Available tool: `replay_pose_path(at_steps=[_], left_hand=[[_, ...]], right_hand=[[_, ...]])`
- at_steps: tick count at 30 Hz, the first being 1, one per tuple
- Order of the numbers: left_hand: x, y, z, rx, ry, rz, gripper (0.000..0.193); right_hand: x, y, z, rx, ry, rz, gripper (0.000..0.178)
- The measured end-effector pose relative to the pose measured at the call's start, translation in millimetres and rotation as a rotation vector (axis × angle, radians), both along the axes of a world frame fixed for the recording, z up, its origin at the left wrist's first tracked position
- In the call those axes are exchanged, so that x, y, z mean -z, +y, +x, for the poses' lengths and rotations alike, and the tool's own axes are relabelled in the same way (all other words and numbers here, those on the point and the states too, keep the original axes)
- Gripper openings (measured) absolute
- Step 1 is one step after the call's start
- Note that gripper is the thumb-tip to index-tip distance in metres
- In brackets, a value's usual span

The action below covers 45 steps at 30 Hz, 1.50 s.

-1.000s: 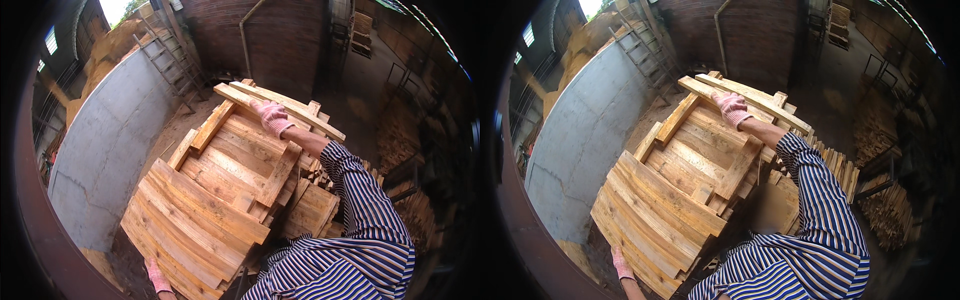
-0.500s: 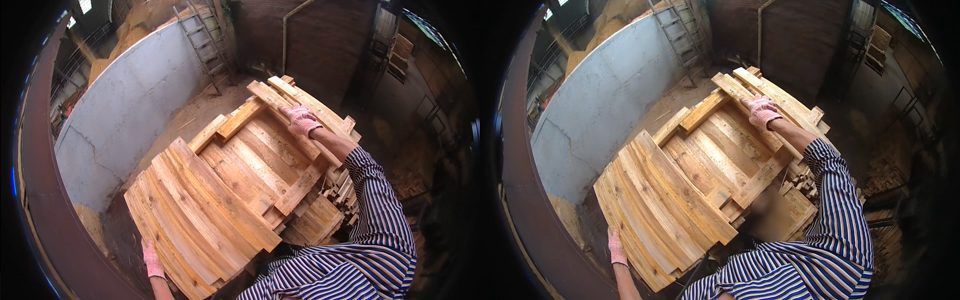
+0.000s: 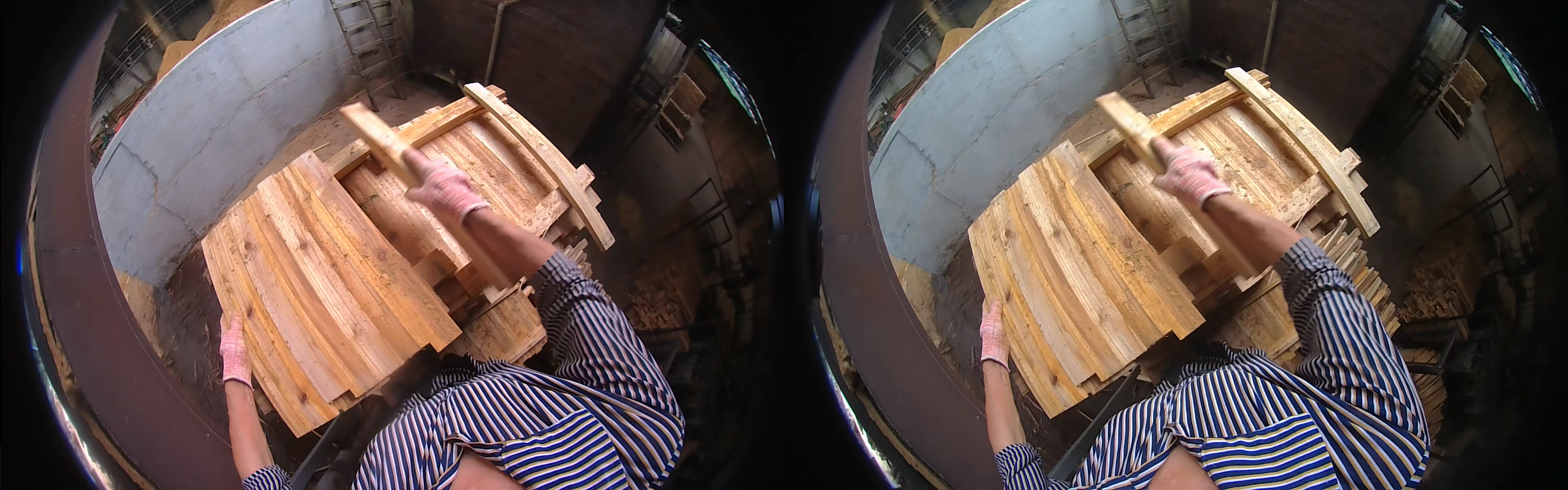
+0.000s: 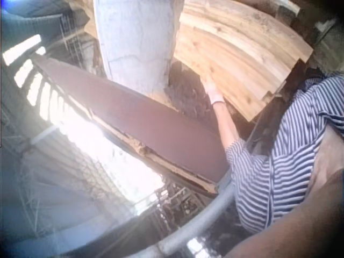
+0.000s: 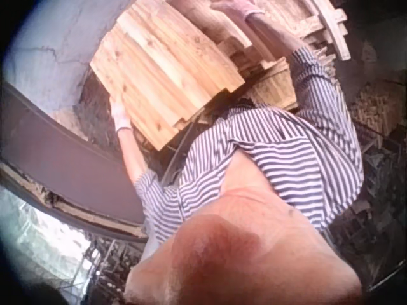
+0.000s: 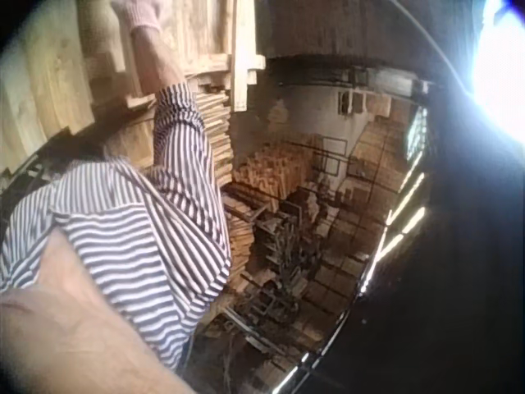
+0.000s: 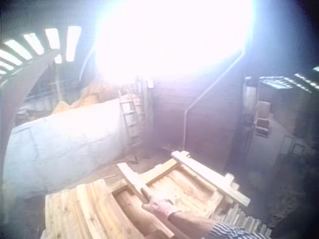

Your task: The person repeatedly picks up bundles of wooden planks from a pile and arranges them into a vertical stack. The worker uses both hands to lift and place the lumber, organizing the pieces into a neat, upright formation within a workshop environment.

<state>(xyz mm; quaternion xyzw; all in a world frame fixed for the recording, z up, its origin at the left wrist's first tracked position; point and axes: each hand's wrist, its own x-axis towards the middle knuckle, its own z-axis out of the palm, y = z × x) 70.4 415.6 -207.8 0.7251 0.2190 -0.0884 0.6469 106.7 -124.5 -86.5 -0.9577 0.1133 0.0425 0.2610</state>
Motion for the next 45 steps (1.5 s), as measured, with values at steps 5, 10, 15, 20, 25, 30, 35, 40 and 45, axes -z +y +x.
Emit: replay_pose_path(at_steps=[5, 10, 15, 20, 25, 30, 35, 40, 45], left_hand=[[-29, -32, -3, 0.045, -0.112, -0.016, 0.059], [-22, 29, -22, 0.202, -0.148, 0.071, 0.061], [-38, 45, 5, 0.209, -0.104, 0.203, 0.069], [-20, 22, 5, 0.345, -0.086, -0.325, 0.070], [-37, 2, -16, 0.323, -0.094, -0.361, 0.076], [-34, -13, 3, 0.223, 0.052, -0.660, 0.065], [-37, -21, 0, 0.142, 0.097, -0.651, 0.060], [23, 16, -44, -0.115, -0.455, -0.337, 0.077], [45, 58, -187, -1.023, -0.239, -0.439, 0.102]], right_hand=[[52, 53, -15, -0.185, -0.127, 0.123, 0.072], [31, 73, -10, -0.177, 0.116, 0.418, 0.097], [70, 38, -4, -0.144, -0.021, 0.758, 0.080], [98, 13, 5, -0.197, -0.025, 0.797, 0.069], [82, 50, -11, -0.074, 0.070, 0.737, 0.068], [74, 57, -10, -0.071, 0.077, 0.669, 0.066], [124, 17, 10, -0.116, 0.056, 0.718, 0.064], [107, 15, 5, -0.531, -0.100, -0.059, 0.052], [115, 7, 7, -0.390, -0.136, 0.274, 0.051]])
